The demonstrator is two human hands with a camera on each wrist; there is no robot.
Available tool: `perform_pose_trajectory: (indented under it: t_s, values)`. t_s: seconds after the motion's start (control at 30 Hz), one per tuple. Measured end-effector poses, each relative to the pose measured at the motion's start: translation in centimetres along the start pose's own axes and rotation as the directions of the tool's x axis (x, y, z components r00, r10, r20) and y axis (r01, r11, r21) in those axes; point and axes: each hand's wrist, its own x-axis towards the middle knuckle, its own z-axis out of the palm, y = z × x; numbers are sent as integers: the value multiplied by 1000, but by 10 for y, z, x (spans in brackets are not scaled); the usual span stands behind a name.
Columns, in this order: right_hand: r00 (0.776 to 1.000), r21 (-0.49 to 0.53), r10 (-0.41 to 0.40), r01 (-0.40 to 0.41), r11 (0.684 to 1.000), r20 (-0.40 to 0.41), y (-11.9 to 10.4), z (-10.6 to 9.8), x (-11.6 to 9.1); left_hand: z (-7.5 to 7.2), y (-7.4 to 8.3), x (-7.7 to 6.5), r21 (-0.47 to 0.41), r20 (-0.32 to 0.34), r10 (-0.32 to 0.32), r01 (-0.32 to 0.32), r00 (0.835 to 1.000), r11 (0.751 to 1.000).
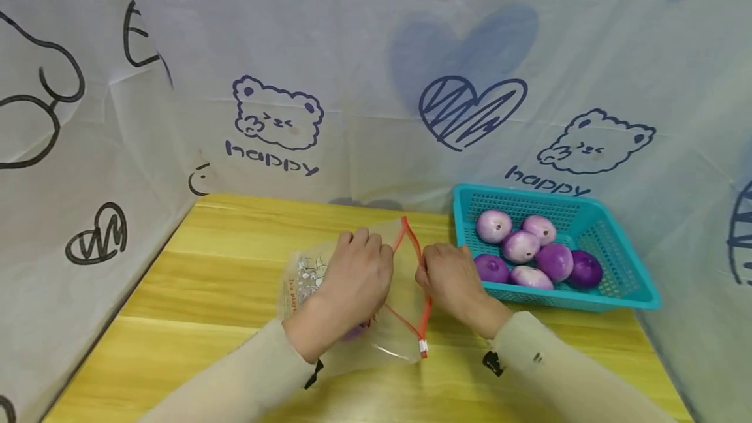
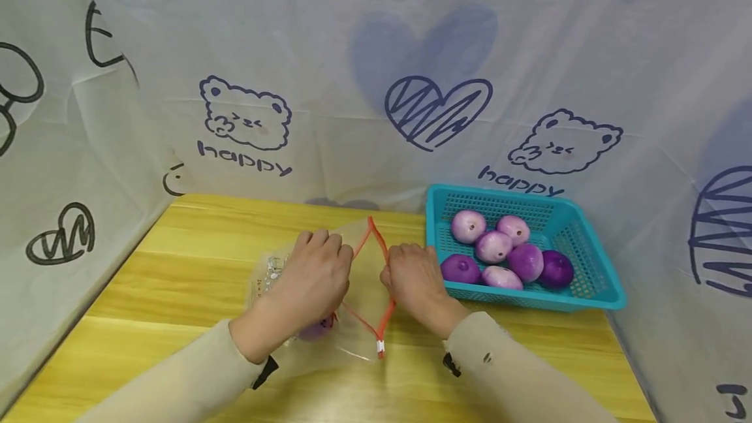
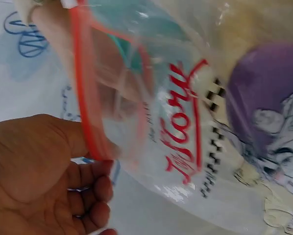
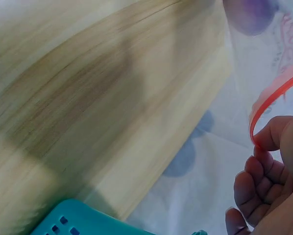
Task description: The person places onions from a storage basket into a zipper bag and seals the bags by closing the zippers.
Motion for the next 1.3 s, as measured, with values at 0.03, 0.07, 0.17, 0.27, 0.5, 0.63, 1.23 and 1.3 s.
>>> perform_pose_trajectory:
  t_s: [0.03,0.07,0.17,0.27,0.5,0.63,1.23,1.3]
  values:
    - [1000,-3,-12,12,1000,-6,0,0,0,2,-2,0,0,3,1,-1,1000,1000]
    - [999,-8,-32,32,999,-20,-1,0,-1,5,-4,0,1,9,7,-7,1000,1000]
    - [993,-32,-96,94,995,-65,-1,0,-2,16,-8,-3,5,6,29,-29,1000,1000]
    - [988,-70,-129,123,990,-87,0,2,-3,23,-10,-6,-18,-48,46,-47,998,999]
    - [994,-115,-79,70,991,-79,5,4,-6,26,-6,-7,-110,-197,27,-49,980,993]
    - [990,-107,-101,90,990,-97,6,4,-4,25,-5,-7,-123,-149,7,-25,989,992]
    - [992,-114,-60,47,992,-111,7,8,-6,28,-5,-2,-101,-153,-31,16,988,995]
    - [993,-108,-56,44,993,-108,7,8,-6,29,-5,-2,-104,-154,-32,16,987,994]
